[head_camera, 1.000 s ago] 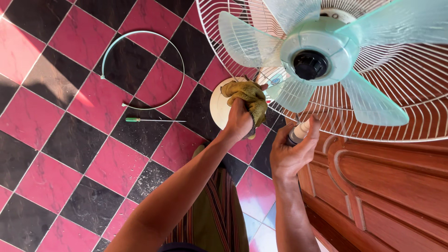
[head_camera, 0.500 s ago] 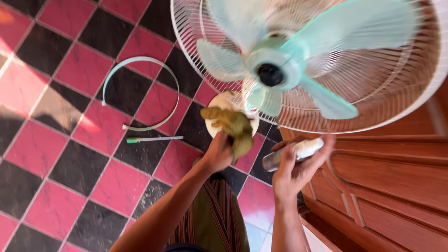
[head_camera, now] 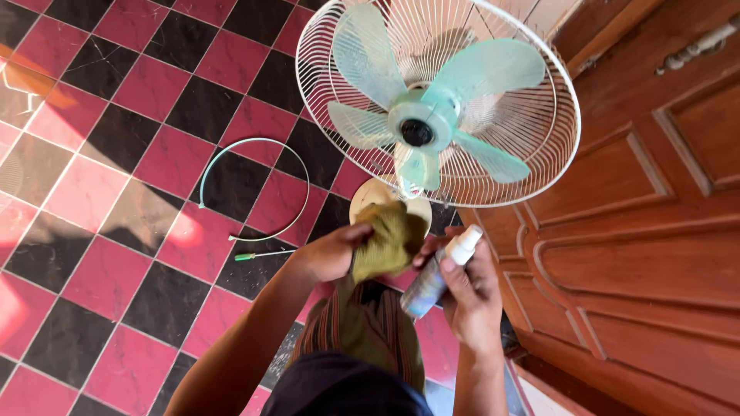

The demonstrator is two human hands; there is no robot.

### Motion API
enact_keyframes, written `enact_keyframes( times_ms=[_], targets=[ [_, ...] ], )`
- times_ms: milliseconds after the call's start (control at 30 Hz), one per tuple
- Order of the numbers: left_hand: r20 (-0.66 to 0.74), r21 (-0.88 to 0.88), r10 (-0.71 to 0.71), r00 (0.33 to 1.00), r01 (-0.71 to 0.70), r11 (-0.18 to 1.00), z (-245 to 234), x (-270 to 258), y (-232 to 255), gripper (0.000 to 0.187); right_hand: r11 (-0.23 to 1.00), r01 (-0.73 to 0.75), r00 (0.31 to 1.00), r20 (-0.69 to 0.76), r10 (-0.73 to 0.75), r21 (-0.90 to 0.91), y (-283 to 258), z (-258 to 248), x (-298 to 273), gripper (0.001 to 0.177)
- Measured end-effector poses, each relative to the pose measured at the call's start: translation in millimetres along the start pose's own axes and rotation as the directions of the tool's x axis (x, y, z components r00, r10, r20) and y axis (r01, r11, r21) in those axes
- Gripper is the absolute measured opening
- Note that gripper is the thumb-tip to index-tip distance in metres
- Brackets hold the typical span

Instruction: The person wipes the blades and central hub of a standing fan with a yellow cloth. They rotate the fan head to reach different blades and continue wiping until the entire fan head is cleaned.

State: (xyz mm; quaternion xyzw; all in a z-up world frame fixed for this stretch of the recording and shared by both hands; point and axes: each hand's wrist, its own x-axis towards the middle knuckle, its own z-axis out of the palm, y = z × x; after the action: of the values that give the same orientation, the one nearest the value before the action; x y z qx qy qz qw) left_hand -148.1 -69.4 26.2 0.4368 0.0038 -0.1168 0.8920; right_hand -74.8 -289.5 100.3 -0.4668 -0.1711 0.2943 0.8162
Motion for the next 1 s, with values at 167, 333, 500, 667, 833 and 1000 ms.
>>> enact_keyframes(
  times_ms=[167, 333, 500, 667, 833, 1000],
  targets=[
    [0.057, -0.537, 0.050, 0.997, -0.012, 0.844, -6, 5, -17, 0.052, 0.998, 0.051, 0.998, -0.024, -0.053, -0.048, -7, 2, -7, 0.035],
    [0.168, -0.594, 0.159, 0.973, -0.029, 0.804, -30, 1, -28, 0.047, 0.905, -0.310, 0.881, -0.446, 0.158, -0.292, 1, -5, -8, 0.031],
    [0.121, -0.553, -0.013, 0.993, 0.078, 0.829, -35, -3, -24, 0.046, 0.852, -0.505, 0.807, -0.275, 0.523, 0.138, 13, -15, -5, 0.044],
    [-0.026, -0.597, -0.132, 0.991, 0.091, 0.797, -43, -14, 3, 0.058, 0.962, -0.270, 0.894, -0.379, 0.238, -0.034, 30, -11, -2, 0.034],
    [-0.156, -0.492, -0.244, 0.957, 0.139, 0.859, -46, -11, 33, 0.068, 0.931, -0.204, 0.895, -0.444, 0.052, -0.302, 34, 6, 2, 0.026],
    [-0.344, -0.241, -0.219, 0.913, 0.140, 0.960, -31, 0, 58, 0.069, 0.942, -0.262, 0.850, -0.513, 0.122, -0.211, 39, 15, 3, 0.031]
  ],
)
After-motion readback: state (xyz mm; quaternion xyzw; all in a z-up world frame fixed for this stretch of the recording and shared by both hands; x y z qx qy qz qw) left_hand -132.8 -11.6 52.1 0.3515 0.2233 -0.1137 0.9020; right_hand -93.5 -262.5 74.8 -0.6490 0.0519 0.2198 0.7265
